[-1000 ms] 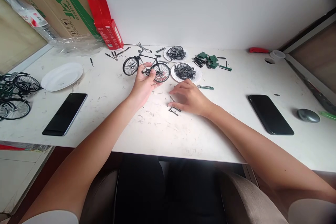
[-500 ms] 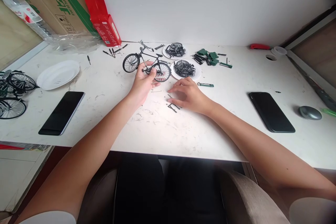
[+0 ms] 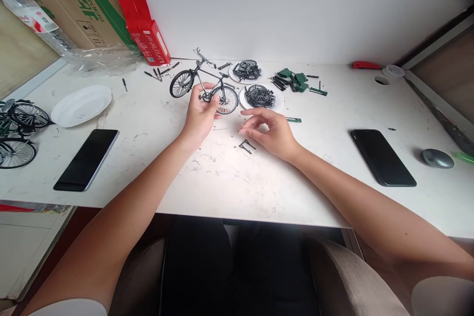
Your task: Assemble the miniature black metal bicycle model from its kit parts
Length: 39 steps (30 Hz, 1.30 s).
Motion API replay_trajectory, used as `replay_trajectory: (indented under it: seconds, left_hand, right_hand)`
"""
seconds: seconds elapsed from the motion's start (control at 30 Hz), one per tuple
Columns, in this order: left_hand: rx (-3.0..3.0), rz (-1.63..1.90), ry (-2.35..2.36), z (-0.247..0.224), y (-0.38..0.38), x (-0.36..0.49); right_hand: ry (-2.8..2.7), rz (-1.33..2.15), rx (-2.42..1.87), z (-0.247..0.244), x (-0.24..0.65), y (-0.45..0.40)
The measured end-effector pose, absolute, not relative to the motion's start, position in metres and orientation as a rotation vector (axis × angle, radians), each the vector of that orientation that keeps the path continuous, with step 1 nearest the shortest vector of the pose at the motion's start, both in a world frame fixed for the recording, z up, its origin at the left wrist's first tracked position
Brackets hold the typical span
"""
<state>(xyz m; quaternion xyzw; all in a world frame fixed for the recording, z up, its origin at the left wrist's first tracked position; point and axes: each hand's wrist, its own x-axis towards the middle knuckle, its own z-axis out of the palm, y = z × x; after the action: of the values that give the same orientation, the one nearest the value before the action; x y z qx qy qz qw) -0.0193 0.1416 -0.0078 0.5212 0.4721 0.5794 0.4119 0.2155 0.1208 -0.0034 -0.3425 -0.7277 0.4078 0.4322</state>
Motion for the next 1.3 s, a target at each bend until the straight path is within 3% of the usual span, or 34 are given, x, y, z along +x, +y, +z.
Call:
replay_trajectory:
  seconds: [0.23,0.6,1.3]
  left_hand:
    - [1.757,1.443,1.14,-0.011,0.134,-0.014]
    - [1.744,1.369,1.109,-0.008,0.126,-0.008]
    - [1.923,1.384,1.042,-0.003,0.12,-0.004]
  right_hand:
    - [-1.441,1.253,-0.91,0.002,0.212,0.123]
    - [-1.156,1.368,-1.042,0.007,0.213,0.125]
    - [-1.094,1.485,-1.055,0.011,0.217,0.128]
